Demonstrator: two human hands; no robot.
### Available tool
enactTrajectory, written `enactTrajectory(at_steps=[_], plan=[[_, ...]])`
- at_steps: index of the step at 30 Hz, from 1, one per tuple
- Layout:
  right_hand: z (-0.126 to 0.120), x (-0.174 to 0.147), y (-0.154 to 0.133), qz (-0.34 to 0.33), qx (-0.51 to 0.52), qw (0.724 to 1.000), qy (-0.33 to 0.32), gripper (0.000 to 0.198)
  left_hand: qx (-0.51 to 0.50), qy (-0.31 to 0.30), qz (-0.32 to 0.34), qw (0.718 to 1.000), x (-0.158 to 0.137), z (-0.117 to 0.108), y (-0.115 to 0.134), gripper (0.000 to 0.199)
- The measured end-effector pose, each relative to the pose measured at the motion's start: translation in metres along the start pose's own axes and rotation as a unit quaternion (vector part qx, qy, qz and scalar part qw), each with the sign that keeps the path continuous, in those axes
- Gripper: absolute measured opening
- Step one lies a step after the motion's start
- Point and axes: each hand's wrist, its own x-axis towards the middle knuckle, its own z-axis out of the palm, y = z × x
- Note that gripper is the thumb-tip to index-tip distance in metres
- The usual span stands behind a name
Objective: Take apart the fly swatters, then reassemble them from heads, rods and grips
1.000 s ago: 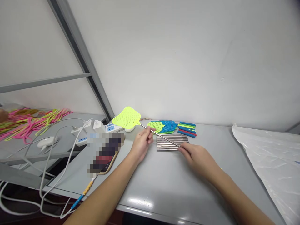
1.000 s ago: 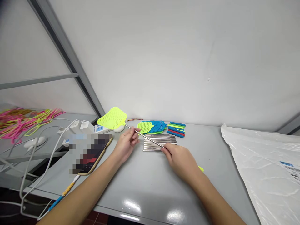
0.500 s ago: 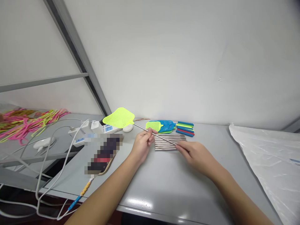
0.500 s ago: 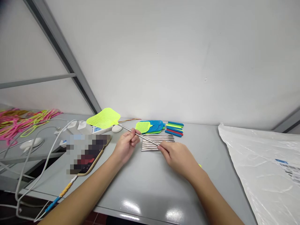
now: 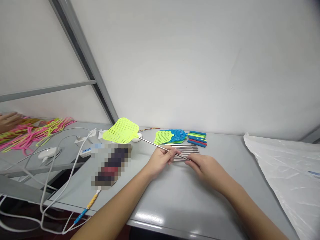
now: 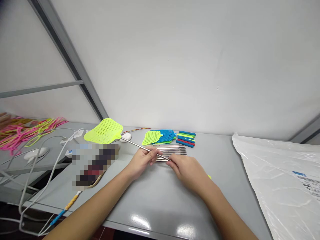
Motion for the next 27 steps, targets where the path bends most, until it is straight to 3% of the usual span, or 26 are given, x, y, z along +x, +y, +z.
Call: enactTrajectory(at_steps=[8, 17, 21, 27], plan=[[-0.023, -0.004, 0.015, 0.038, 0.005, 0.999, 0.006, 0.034, -0.065, 0.113, 0.056, 0.99, 0.004, -0.026, 0.014, 0.031], [-0.017, -0.005, 0.014, 0.0, 0.02, 1.0, 0.005, 0.035, -0.019, 0.002, 0.009, 1.0, -0.002, 0.003, 0.002, 0.032], [-0.019, -0.003, 0.013, 0.002, 0.024, 1.0, 0.009, 0.035, -0.077, 0.044, 0.007, 0.996, 0.003, -0.008, 0.004, 0.034], [-0.031, -0.008, 0.028, 0.04, 0.041, 0.998, 0.01, 0.035, -0.14, 0.146, 0.063, 0.977, 0.008, -0.04, 0.017, 0.03]])
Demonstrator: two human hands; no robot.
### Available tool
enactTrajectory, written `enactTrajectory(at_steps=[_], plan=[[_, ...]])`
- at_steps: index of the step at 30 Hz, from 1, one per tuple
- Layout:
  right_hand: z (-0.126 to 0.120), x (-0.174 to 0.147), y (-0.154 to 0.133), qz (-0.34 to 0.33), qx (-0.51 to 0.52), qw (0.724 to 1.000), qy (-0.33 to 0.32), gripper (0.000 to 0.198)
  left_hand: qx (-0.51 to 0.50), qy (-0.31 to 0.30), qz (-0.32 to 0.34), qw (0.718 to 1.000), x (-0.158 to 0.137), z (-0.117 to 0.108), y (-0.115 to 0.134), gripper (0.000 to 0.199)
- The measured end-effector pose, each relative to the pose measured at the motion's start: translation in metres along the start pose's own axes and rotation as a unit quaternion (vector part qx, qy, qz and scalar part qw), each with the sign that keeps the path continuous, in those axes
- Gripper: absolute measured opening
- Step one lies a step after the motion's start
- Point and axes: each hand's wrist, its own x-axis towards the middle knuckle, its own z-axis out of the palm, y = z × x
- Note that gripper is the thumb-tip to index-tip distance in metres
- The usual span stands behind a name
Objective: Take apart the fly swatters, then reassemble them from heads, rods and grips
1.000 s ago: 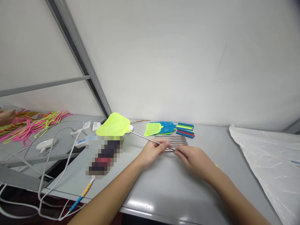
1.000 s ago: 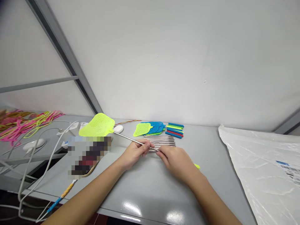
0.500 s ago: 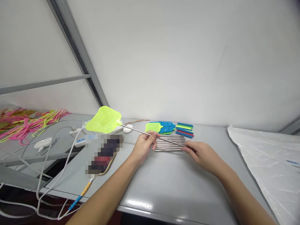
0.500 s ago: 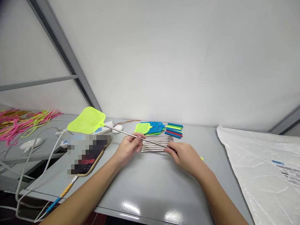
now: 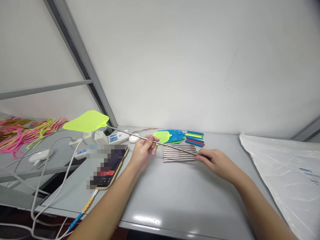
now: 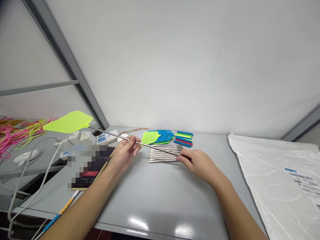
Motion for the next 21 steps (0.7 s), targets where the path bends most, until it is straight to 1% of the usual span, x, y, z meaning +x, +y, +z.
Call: enactTrajectory(at_steps=[3, 7, 9, 12, 16, 18, 21], plan=[[-0.001, -0.002, 0.003, 0.005, 0.01, 1.0, 0.011, 0.036, -0.011, -0.002, -0.01, 1.0, -0.003, 0.005, -0.003, 0.031], [-0.001, -0.001, 0.0, -0.002, 0.018, 1.0, 0.002, 0.035, 0.057, -0.079, -0.069, 0.993, -0.012, 0.026, -0.015, 0.034], [-0.003, -0.001, -0.002, -0.004, 0.028, 1.0, -0.007, 0.036, 0.069, -0.099, -0.088, 0.989, -0.014, 0.034, -0.016, 0.037], [-0.009, -0.006, -0.004, -0.003, 0.045, 0.999, -0.008, 0.037, 0.056, -0.089, -0.081, 0.991, -0.012, 0.038, -0.01, 0.037], [-0.021, -0.03, 0.004, 0.021, 0.042, 0.999, -0.004, 0.038, 0.017, -0.03, -0.03, 0.999, -0.007, 0.033, 0.002, 0.035], [-0.027, -0.046, 0.009, 0.041, 0.035, 0.999, -0.005, 0.038, 0.009, -0.029, -0.024, 0.999, -0.007, 0.033, 0.005, 0.034], [-0.032, -0.067, 0.014, 0.067, 0.017, 0.998, 0.008, 0.036, -0.003, -0.04, -0.039, 0.998, -0.01, 0.041, 0.003, 0.034]])
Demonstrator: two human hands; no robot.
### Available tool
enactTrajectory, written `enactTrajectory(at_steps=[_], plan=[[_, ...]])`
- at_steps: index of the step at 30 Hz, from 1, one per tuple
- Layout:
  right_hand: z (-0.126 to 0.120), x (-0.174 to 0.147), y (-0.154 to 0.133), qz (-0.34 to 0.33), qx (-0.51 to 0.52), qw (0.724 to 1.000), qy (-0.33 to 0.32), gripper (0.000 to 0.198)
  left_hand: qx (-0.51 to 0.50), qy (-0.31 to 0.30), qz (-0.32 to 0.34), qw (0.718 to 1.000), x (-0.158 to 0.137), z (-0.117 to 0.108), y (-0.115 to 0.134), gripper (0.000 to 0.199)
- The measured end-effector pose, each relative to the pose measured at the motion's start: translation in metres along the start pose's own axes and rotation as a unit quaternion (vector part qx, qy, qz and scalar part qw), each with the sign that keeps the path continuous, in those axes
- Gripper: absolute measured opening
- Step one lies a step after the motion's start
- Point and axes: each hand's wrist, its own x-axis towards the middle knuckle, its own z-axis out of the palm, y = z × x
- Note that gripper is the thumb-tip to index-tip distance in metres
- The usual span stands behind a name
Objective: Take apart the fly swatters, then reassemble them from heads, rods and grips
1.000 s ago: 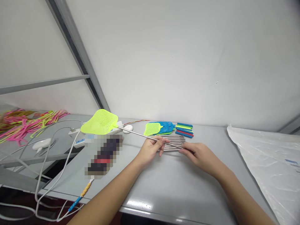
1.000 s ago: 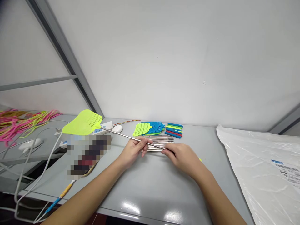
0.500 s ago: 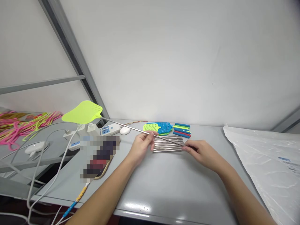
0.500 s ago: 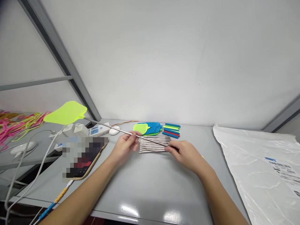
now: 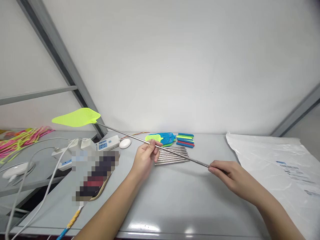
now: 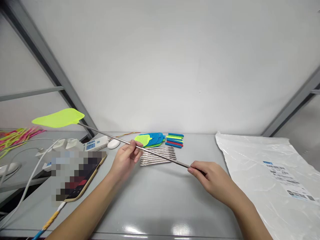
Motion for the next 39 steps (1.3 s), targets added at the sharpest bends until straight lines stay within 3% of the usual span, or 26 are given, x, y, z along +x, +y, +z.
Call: enactTrajectory(at_steps=[8, 17, 24, 31, 34, 39], plan=[[0.007, -0.012, -0.007, 0.003, -0.031, 0.998, 0.054, 0.024, 0.065, -0.101, -0.06, 0.991, -0.016, 0.04, -0.012, 0.042], [0.001, -0.026, -0.01, -0.067, -0.103, 0.986, 0.113, 0.029, 0.064, -0.052, 0.016, 0.996, -0.041, 0.056, -0.003, 0.036], [-0.003, -0.043, 0.02, -0.009, -0.113, 0.98, 0.166, 0.023, 0.004, 0.013, 0.037, 0.999, -0.032, 0.047, 0.015, 0.035], [0.018, -0.036, 0.008, -0.058, -0.102, 0.982, 0.149, 0.022, 0.089, -0.082, -0.027, 0.992, -0.039, 0.068, -0.009, 0.035], [0.023, -0.034, 0.01, -0.061, -0.103, 0.982, 0.148, 0.024, 0.078, -0.051, -0.015, 0.996, -0.04, 0.068, -0.015, 0.038], [0.023, -0.038, 0.034, -0.03, -0.124, 0.978, 0.164, 0.025, 0.032, 0.035, 0.035, 0.998, -0.031, 0.048, -0.005, 0.034]])
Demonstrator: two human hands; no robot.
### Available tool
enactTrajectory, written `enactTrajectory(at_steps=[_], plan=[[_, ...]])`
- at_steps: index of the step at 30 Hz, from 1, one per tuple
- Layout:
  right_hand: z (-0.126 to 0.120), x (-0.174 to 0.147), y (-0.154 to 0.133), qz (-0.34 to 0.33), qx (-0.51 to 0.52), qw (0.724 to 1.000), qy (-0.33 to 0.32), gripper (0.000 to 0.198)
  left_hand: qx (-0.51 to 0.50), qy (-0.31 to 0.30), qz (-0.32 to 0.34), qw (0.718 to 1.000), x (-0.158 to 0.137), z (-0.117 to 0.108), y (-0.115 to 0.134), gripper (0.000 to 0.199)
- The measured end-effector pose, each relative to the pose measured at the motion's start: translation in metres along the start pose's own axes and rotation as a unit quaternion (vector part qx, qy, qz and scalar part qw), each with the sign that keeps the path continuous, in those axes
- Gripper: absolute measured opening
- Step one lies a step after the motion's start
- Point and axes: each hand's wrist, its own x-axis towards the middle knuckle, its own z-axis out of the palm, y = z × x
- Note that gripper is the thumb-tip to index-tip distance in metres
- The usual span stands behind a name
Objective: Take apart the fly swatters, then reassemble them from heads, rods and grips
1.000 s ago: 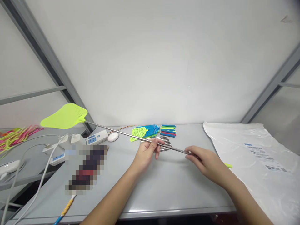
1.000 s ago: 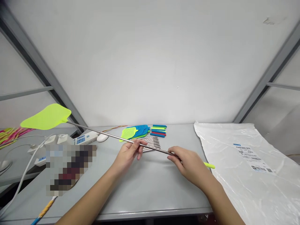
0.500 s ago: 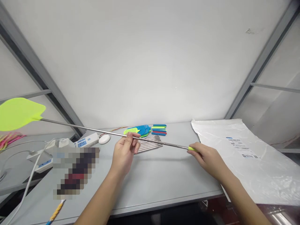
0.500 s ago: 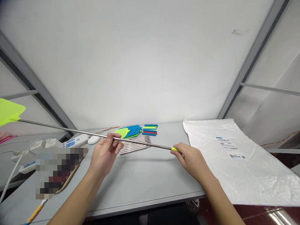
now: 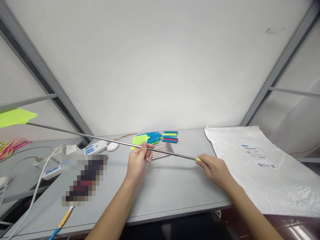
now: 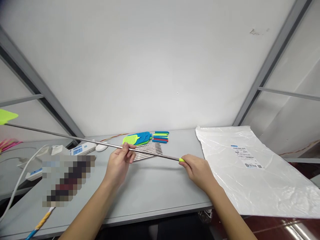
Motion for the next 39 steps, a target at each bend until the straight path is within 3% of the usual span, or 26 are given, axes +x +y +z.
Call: enactTrajectory(at_steps=[5, 10, 15, 21, 24, 29, 33, 39], plan=[[0.003, 0.0, 0.005, 0.019, -0.038, 0.999, -0.008, 0.024, 0.013, -0.038, -0.008, 0.999, 0.004, 0.001, -0.009, 0.033], [0.005, 0.005, -0.01, -0.027, -0.063, 0.998, 0.005, 0.022, 0.012, -0.116, -0.071, 0.991, 0.005, 0.017, -0.028, 0.033], [0.004, 0.004, -0.006, -0.031, -0.061, 0.997, 0.024, 0.022, -0.014, -0.119, -0.093, 0.988, 0.008, 0.023, -0.034, 0.033], [0.007, 0.002, 0.007, -0.004, -0.043, 0.999, 0.018, 0.022, -0.106, -0.042, -0.074, 0.991, 0.015, 0.007, -0.032, 0.025], [0.012, 0.005, 0.005, -0.002, -0.041, 0.999, 0.02, 0.024, -0.061, -0.08, -0.085, 0.991, 0.013, 0.008, -0.035, 0.025], [0.014, 0.012, -0.008, -0.019, -0.032, 0.999, 0.025, 0.025, 0.034, -0.177, -0.105, 0.978, 0.008, 0.027, -0.043, 0.031], [0.013, 0.012, -0.008, -0.024, -0.065, 0.997, 0.019, 0.027, 0.036, -0.151, -0.073, 0.985, 0.011, 0.035, -0.043, 0.036], [0.016, 0.012, 0.007, -0.017, -0.127, 0.992, 0.016, 0.032, 0.037, -0.158, -0.055, 0.985, 0.012, 0.037, -0.041, 0.031]])
